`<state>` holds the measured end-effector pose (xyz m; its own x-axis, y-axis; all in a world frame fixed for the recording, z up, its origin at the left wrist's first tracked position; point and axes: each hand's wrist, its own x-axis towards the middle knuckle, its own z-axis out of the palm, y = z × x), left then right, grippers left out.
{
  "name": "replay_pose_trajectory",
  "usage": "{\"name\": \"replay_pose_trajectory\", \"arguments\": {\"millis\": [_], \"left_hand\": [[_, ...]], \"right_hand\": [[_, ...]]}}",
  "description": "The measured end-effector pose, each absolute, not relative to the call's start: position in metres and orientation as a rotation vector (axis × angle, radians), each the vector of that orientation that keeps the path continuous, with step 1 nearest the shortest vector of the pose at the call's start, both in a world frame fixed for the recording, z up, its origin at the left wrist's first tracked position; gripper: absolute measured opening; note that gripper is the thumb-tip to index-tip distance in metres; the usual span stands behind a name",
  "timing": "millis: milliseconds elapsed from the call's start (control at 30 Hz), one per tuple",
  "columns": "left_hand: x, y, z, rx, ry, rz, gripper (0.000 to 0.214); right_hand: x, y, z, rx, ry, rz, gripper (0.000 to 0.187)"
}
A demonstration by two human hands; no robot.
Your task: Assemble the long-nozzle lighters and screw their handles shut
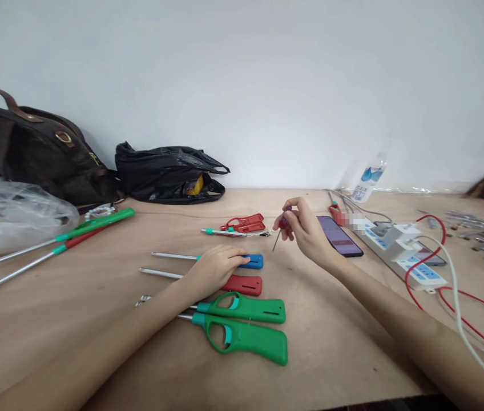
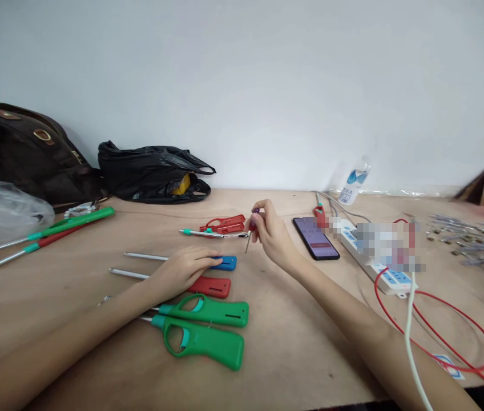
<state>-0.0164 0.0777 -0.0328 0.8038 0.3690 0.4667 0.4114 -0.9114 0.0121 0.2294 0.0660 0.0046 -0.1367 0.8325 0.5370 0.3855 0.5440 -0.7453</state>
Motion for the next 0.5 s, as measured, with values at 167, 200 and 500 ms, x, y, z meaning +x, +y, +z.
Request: {"name": "replay_pose_trajectory", "arguments": {"millis": [167, 200, 500], "left_hand": [[-0.016, 0.077, -0.032, -2.891, -0.634, -0.723, 0.028], [-0.016, 0.077, -0.032, -2.889, -0.635, -0.720, 0.028], [-0.016, 0.078, -0.034, -2.884, -0.634, -0.725, 0.028]], "right_hand": [[0.210, 0.050, 0.014, -0.819, -1.629, 0.830, 0.020], [0.210, 0.050, 0.014, -0.825, -1.633, 0.834, 0.021], [0.213, 0.055, 0.005, -0.809, -1.668, 0.809, 0.021]]}}
